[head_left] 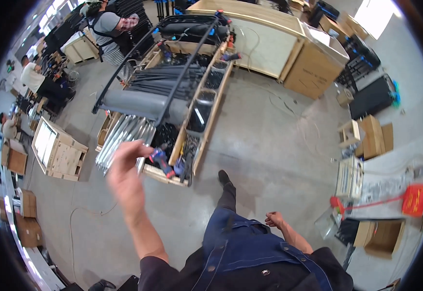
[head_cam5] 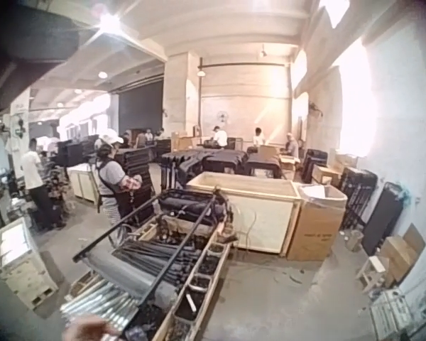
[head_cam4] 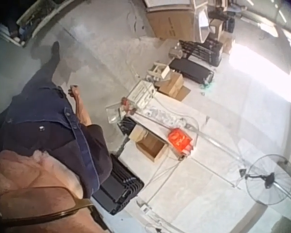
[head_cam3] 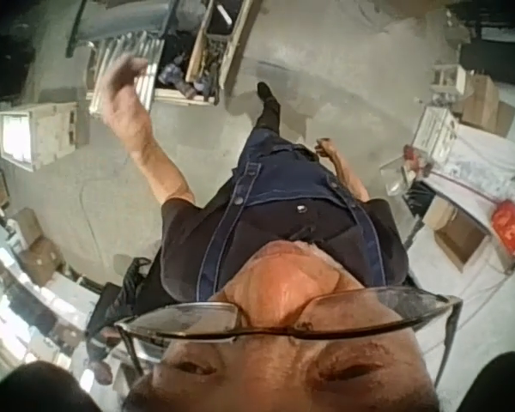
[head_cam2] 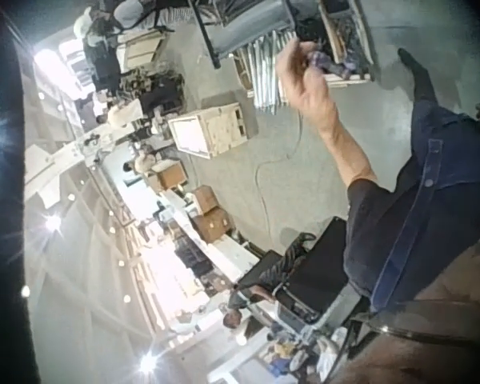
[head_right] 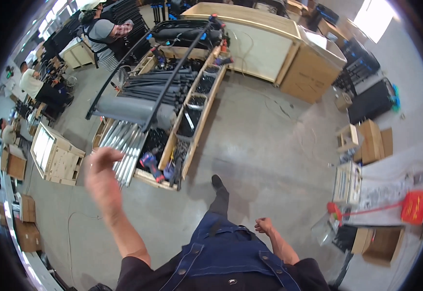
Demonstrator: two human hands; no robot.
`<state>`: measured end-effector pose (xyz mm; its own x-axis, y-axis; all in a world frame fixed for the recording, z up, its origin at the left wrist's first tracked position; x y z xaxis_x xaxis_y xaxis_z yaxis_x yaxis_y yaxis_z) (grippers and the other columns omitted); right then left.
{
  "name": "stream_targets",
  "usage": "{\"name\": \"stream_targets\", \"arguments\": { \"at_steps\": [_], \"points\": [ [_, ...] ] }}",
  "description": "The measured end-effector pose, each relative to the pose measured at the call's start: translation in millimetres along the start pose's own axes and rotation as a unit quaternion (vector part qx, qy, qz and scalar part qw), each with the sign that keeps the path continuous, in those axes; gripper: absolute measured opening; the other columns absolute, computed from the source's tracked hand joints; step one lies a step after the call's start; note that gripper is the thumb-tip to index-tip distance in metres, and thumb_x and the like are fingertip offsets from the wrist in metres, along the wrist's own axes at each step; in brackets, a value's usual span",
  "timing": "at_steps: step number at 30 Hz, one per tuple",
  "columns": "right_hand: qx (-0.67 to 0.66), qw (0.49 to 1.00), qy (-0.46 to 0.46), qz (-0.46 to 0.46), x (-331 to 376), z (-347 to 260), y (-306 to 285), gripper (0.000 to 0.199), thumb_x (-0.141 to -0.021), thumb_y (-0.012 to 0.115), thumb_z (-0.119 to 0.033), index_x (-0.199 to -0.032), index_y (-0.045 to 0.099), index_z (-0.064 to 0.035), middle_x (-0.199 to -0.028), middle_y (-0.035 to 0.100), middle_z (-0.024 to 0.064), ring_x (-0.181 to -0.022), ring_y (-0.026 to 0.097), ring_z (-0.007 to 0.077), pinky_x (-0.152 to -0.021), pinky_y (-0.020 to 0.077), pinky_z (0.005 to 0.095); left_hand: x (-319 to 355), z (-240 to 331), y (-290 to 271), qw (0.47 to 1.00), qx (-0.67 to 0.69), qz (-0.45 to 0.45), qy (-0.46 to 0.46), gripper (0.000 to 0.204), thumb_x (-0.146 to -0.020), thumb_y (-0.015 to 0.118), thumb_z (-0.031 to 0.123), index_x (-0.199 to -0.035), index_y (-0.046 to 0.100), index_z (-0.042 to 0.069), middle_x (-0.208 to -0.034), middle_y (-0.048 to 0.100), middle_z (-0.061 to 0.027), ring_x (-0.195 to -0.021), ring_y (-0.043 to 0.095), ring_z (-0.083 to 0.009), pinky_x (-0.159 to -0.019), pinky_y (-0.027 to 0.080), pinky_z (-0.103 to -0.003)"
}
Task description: Assembling the frame and electronic components of a treadmill using power tools.
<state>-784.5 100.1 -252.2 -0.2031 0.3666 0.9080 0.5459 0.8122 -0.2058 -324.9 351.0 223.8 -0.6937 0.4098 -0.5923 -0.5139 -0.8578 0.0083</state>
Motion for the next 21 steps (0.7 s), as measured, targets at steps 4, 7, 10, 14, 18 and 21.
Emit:
{"name": "stream_targets", "arguments": {
  "at_steps": [4, 7, 10, 14, 18, 21],
  "points": [
    [-0.066, 0.996, -0.067, -0.003, -32, -157, -2, 0.035, -0.095, 0.065, -0.027, -0.113, 0.066, 0.0035, -0.086, 0.071, 0.012, -0.066, 0.066, 0.0175, -0.055, 0.0539, 0.0318, 17, -241, -53, 0.909, -0.121, 0.199, -0.345, 0.047, -0.102, 0.064, 0.029, -0.139, 0.053, 0.002, -0.112, 0.064, -0.0047, -0.094, 0.06, -0.0113, -0.077, 0.048, -0.024],
    [0.065, 0.986, -0.152, -0.032, -80, -288, -7, 0.031, -0.095, 0.068, -0.029, -0.089, 0.066, 0.0018, -0.071, 0.062, 0.0048, -0.054, 0.054, 0.011, -0.046, 0.0435, 0.0306, 19, -330, -56, 0.811, -0.043, 0.316, -0.491, 0.072, -0.101, 0.054, 0.057, -0.149, 0.038, 0.006, -0.117, 0.062, -0.0143, -0.099, 0.063, -0.024, -0.083, 0.053, -0.039],
    [0.087, 0.966, -0.238, -0.053, -115, -437, 4, 0.033, -0.095, 0.067, -0.031, -0.079, 0.064, -0.002, -0.066, 0.059, 0.0038, -0.055, 0.055, 0.0133, -0.048, 0.0452, 0.0311, -27, -353, -22, 0.784, 0.156, 0.365, -0.477, 0.066, -0.103, 0.046, 0.061, -0.138, 0.046, 0.005, -0.116, 0.065, -0.0197, -0.096, 0.065, -0.026, -0.082, 0.055, -0.041],
    [0.301, 0.859, -0.414, 0.006, -149, -651, 59, 0.033, -0.093, 0.063, -0.03, -0.102, 0.073, -0.0001, -0.083, 0.074, 0.0119, -0.074, 0.071, 0.0232, -0.071, 0.0565, 0.0382, -45, -380, -13, 0.754, 0.117, 0.486, -0.426, 0.056, -0.105, 0.045, 0.054, -0.107, 0.061, 0.001, -0.089, 0.069, -0.011, -0.078, 0.065, -0.0192, -0.071, 0.056, -0.034],
    [0.36, 0.757, -0.544, -0.03, -166, -850, 141, 0.029, -0.09, 0.062, -0.029, -0.099, 0.072, -0.0028, -0.105, 0.073, 0.0216, -0.1, 0.068, 0.0409, -0.09, 0.0527, 0.0488, -81, -392, -2, 0.698, 0.084, 0.575, -0.419, 0.049, -0.105, 0.043, 0.045, -0.099, 0.063, 0.001, -0.08, 0.067, -0.0102, -0.07, 0.062, -0.0211, -0.069, 0.053, -0.035],
    [0.392, 0.709, -0.58, -0.081, -194, -944, 225, 0.032, -0.089, 0.065, -0.03, -0.114, 0.07, -0.0105, -0.125, 0.068, 0.0201, -0.113, 0.066, 0.0354, -0.096, 0.0511, 0.0435, -65, -399, -10, 0.708, 0.066, 0.582, -0.394, 0.053, -0.102, 0.045, 0.054, -0.113, 0.061, 0.004, -0.08, 0.064, -0.0091, -0.074, 0.061, -0.0217, -0.072, 0.05, -0.039]
  ]
}}
Point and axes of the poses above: each hand's wrist, its own x-axis away from the middle knuckle, its own y-axis out of the palm, z = x × y, the point moved 2 cm from there along -x, towards the middle knuckle
